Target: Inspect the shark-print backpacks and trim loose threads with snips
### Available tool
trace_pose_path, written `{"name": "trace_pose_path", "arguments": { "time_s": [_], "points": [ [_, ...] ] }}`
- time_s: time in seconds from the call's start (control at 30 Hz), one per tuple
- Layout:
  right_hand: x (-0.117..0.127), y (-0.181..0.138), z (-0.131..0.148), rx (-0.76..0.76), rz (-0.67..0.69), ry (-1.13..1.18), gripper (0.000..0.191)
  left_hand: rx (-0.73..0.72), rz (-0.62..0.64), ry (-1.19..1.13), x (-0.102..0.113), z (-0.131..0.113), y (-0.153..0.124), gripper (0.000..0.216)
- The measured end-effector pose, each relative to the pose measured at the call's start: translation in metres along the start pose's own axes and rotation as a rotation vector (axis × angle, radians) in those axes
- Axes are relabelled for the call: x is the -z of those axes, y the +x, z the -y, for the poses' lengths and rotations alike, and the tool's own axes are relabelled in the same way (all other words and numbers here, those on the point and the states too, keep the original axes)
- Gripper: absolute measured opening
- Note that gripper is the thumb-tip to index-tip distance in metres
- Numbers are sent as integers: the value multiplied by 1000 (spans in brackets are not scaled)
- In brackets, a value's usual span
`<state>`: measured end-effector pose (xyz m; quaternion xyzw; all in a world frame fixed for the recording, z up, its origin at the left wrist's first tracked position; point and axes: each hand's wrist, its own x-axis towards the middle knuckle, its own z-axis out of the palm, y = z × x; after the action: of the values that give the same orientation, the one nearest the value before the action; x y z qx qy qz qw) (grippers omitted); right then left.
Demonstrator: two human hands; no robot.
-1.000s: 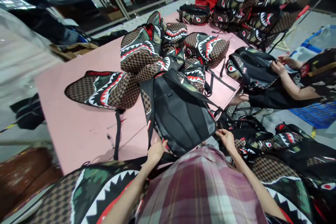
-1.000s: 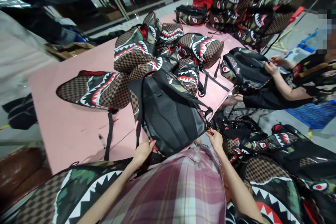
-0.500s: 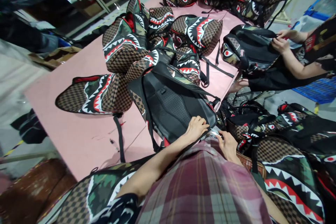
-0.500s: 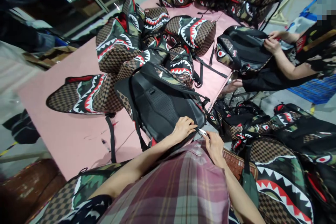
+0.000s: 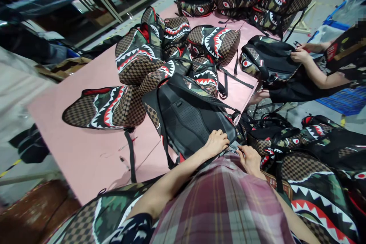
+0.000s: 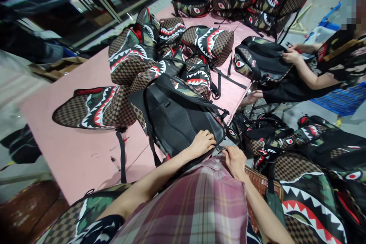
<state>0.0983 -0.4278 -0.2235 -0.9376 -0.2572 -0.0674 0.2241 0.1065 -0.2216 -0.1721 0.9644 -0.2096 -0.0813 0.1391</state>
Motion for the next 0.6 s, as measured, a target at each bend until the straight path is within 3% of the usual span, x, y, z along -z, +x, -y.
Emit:
{"name": "trace_pose_path", "arguments": {
  "time_s": [0.1, 0.33, 0.6],
  "points": [
    [0, 0, 1, 12, 3, -11, 26, -3, 26, 46, 0, -4, 5, 18],
    [1, 1, 3, 8, -5, -17, 26, -186, -23, 176, -6, -13, 8, 20],
    [-1, 5, 4, -24, 80, -9, 29, -60, -39, 28, -14, -19, 7, 20]
  ]
}}
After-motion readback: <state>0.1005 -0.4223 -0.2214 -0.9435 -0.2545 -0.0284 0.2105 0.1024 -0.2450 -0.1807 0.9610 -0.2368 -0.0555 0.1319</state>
